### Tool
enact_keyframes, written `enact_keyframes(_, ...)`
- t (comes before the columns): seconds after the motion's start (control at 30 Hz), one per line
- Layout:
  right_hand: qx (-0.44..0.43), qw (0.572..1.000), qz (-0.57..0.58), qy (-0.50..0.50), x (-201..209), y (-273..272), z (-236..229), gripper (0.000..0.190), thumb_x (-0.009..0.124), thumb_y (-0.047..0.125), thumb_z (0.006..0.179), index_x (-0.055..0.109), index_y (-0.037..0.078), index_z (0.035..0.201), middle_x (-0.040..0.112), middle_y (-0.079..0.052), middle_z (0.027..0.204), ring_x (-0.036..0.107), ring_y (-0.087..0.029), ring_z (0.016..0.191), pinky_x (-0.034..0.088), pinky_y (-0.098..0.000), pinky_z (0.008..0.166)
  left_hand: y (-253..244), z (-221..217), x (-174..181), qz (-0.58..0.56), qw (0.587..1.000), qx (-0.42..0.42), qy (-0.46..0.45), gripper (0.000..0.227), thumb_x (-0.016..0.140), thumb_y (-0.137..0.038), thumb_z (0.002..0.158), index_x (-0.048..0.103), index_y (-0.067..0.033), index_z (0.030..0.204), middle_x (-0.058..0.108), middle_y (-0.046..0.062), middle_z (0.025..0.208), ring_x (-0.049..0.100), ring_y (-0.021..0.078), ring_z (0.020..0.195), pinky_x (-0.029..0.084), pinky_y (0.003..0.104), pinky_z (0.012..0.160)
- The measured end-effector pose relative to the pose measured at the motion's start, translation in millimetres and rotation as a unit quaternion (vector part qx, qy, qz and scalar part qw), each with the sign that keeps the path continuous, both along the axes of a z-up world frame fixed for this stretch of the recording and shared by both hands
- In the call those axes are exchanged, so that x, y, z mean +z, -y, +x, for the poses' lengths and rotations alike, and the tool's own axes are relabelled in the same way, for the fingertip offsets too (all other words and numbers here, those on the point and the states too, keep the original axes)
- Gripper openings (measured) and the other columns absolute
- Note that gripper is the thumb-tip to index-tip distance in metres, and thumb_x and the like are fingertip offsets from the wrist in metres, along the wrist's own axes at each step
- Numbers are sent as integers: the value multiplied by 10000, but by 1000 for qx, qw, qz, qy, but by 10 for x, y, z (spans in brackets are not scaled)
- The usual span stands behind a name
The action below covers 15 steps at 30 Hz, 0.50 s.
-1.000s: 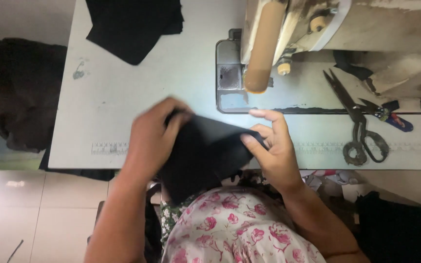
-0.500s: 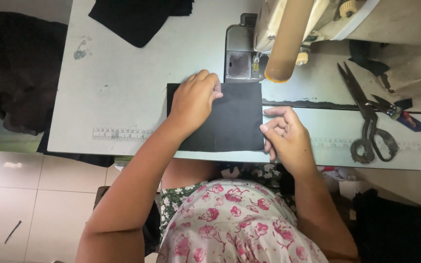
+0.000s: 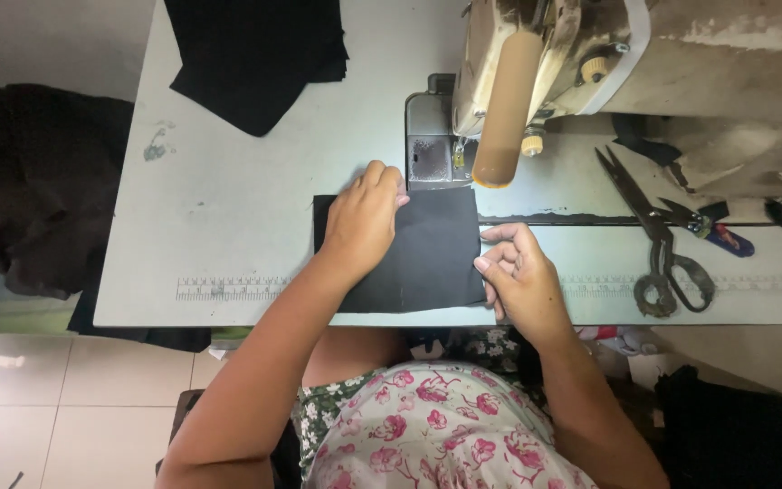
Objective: Folding, aligning, and cutting black fabric pieces to prepare them for sewing.
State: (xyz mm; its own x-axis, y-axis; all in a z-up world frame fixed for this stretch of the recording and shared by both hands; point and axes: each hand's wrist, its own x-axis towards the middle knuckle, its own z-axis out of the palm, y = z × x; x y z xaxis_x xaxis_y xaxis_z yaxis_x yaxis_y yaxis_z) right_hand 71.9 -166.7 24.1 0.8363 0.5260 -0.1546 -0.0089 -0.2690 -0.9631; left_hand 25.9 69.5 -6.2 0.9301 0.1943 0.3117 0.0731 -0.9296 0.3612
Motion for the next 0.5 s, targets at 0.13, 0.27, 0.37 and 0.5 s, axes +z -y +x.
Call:
enact_keyframes(0.13, 4, 1000, 3, 6, -26, 7, -1, 250, 587, -15, 973, 536, -25, 1218, 599, -149, 615, 506, -185, 280, 392, -259, 256, -50, 45, 33, -92, 995, 7, -34, 149, 691, -260, 935, 574, -168, 936, 545, 7, 851, 675, 294, 822, 552, 426, 734)
enact_keyframes(0.27, -1, 1000, 4, 7, -58, 28, -5, 251, 581, -29, 974, 520, -28, 1218, 616, -155, 682, 531, -173, 314, 414, -255, 269, -64, -41, 93, -134, 990, 17, -31, 134, 677, -247, 953, 558, -183, 950, 563, 9, 865, 685, 296, 839, 556, 430, 737)
enact_keyframes(0.37, -6, 1000, 11, 6, -25, 20, -32, 228, 579, -31, 983, 497, -31, 1196, 607, -149, 705, 524, -164, 330, 412, -249, 262, -102, -109, 29, -139, 990, 15, -15, 138, 624, -236, 991, 507, -164, 980, 541, 43, 891, 684, 347, 855, 557, 460, 743)
enact_keyframes(0.5, -4, 1000, -5, 3, 33, -22, -18, 201, 583, -19, 981, 495, -29, 1162, 607, -156, 683, 508, -175, 317, 397, -261, 248, -272, -358, 167, -252, 964, 13, 85, 85, 543, -218, 1058, 505, -141, 1063, 610, 65, 1004, 572, 333, 1057, 443, 521, 938)
